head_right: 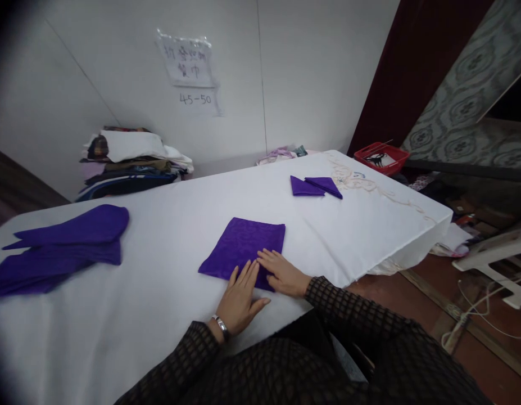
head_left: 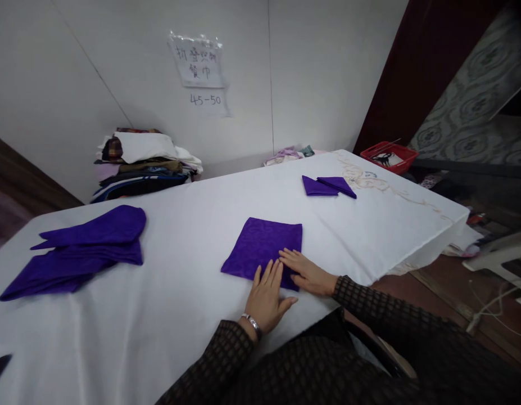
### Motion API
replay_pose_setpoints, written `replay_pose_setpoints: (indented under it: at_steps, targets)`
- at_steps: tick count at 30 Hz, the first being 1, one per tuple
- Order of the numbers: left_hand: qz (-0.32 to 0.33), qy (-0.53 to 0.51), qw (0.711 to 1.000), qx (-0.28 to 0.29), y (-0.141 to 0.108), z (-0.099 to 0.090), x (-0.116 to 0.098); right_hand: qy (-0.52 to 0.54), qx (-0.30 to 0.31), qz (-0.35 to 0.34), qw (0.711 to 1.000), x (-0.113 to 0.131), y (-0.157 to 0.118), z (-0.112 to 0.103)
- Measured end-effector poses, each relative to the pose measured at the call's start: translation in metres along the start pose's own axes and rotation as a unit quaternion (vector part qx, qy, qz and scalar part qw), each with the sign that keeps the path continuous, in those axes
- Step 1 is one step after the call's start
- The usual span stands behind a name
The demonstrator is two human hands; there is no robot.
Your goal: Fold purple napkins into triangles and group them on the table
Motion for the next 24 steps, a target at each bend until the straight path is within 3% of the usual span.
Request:
replay_pose_setpoints:
  at_steps: [3,9,15,24]
  targets:
    - [0.03,0.003,0.999,-0.015,0.003,0.002,-0.016,-0.041,-0.045,0.025,0.998,-0.012,0.004,-0.014]
    - [0.092,-0.002,0.995,0.034,-0.004,0.022,-0.03,-0.104,-0.037,0.042,0.993,-0.034,0.009,-0.01]
    - [0.107,0.002,0.992,0.062,-0.009,0.034,-0.03,-0.141,-0.012,0.064,0.988,-0.053,0.01,-0.006]
    - [0.107,-0.012,0.992,0.062,-0.01,0.036,-0.03,-0.162,-0.013,0.1,0.982,-0.091,0.024,-0.029]
Point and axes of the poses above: each hand's wrist, its own y-axis towards the middle knuckle, its own z-axis out of the palm, x = y × z, the point moved 9 cm from there along y, towards the middle knuckle, and after that the axes turned 6 degrees about y, right-handed, at the moved point
